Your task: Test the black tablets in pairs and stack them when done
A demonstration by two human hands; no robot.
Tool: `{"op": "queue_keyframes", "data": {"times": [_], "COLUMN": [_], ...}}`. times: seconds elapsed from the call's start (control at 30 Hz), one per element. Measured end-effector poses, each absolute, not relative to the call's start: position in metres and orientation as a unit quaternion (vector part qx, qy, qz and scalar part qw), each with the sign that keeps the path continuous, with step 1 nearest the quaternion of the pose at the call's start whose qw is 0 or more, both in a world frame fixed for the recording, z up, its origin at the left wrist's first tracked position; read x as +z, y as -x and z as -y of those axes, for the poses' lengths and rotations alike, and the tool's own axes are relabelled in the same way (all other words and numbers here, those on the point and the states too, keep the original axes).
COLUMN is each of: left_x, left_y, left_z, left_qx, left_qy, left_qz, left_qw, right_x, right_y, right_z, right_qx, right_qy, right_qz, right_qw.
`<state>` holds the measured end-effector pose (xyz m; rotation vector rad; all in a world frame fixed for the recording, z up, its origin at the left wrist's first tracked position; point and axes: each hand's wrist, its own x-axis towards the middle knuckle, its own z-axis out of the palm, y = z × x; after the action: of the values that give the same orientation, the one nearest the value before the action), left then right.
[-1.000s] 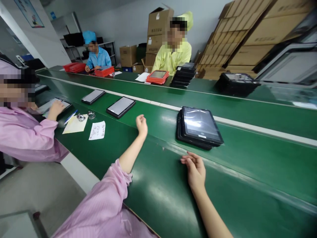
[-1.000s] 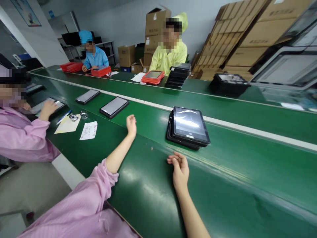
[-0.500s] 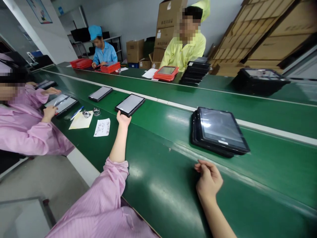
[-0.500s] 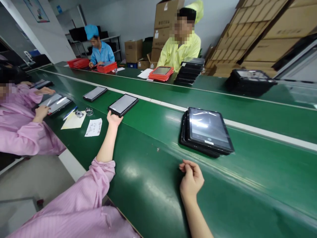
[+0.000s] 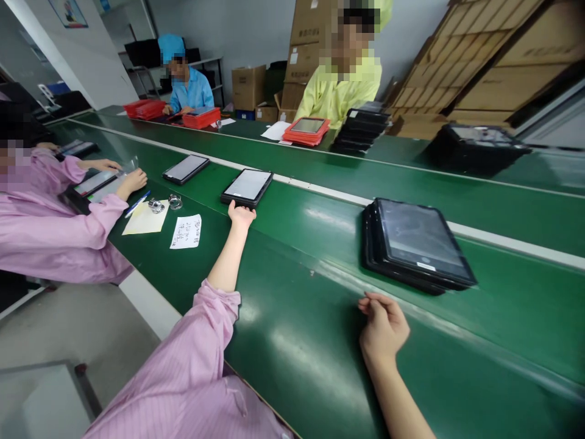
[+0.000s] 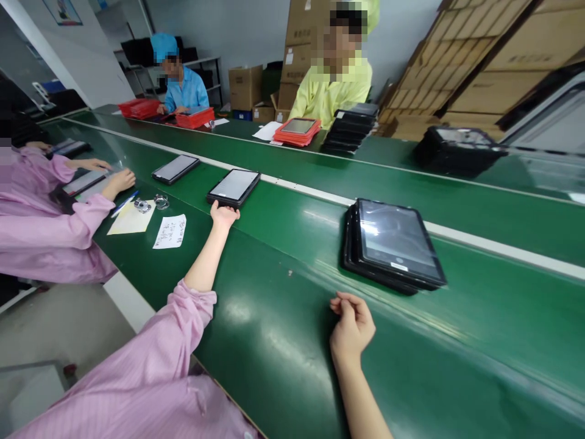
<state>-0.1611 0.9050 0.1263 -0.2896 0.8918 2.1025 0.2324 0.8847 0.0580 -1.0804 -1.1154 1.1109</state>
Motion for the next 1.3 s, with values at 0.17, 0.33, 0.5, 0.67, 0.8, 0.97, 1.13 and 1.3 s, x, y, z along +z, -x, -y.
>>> {"op": "queue_keyframes", "data": {"times": [0.17,0.33,0.5,0.67,0.8,0.97,1.13,1.3], "left_x": [0.131,0.131,0.132,0.146,0.153,0.144,0.135,0.155], "left_y": [0.145,0.083,0.003,-0.060,-0.111,-0.160,-0.173,-0.160], "left_z": [-0.919,-0.931,-0.923,-0.896,-0.849,-0.761,-0.701,-0.701], "left_qx": [0.771,0.735,0.713,0.665,0.606,0.492,0.350,0.201], "left_qy": [0.183,0.205,0.212,0.209,0.203,0.195,0.121,-0.025], "left_qz": [-0.404,-0.408,-0.412,-0.415,-0.434,-0.469,-0.481,-0.442], "left_qw": [0.457,0.502,0.526,0.585,0.635,0.707,0.795,0.874], "right_x": [0.062,0.064,0.060,0.062,0.071,0.078,0.071,0.063], "right_y": [-0.231,-0.232,-0.234,-0.250,-0.278,-0.306,-0.310,-0.304], "right_z": [-0.885,-0.884,-0.889,-0.908,-0.923,-0.931,-0.926,-0.919], "right_qx": [0.479,0.479,0.508,0.635,0.695,0.593,0.529,0.456], "right_qy": [0.464,0.463,0.457,0.412,0.404,0.437,0.466,0.491], "right_qz": [0.476,0.485,0.459,0.389,0.416,0.462,0.474,0.492], "right_qw": [0.574,0.567,0.568,0.524,0.424,0.494,0.528,0.556]}}
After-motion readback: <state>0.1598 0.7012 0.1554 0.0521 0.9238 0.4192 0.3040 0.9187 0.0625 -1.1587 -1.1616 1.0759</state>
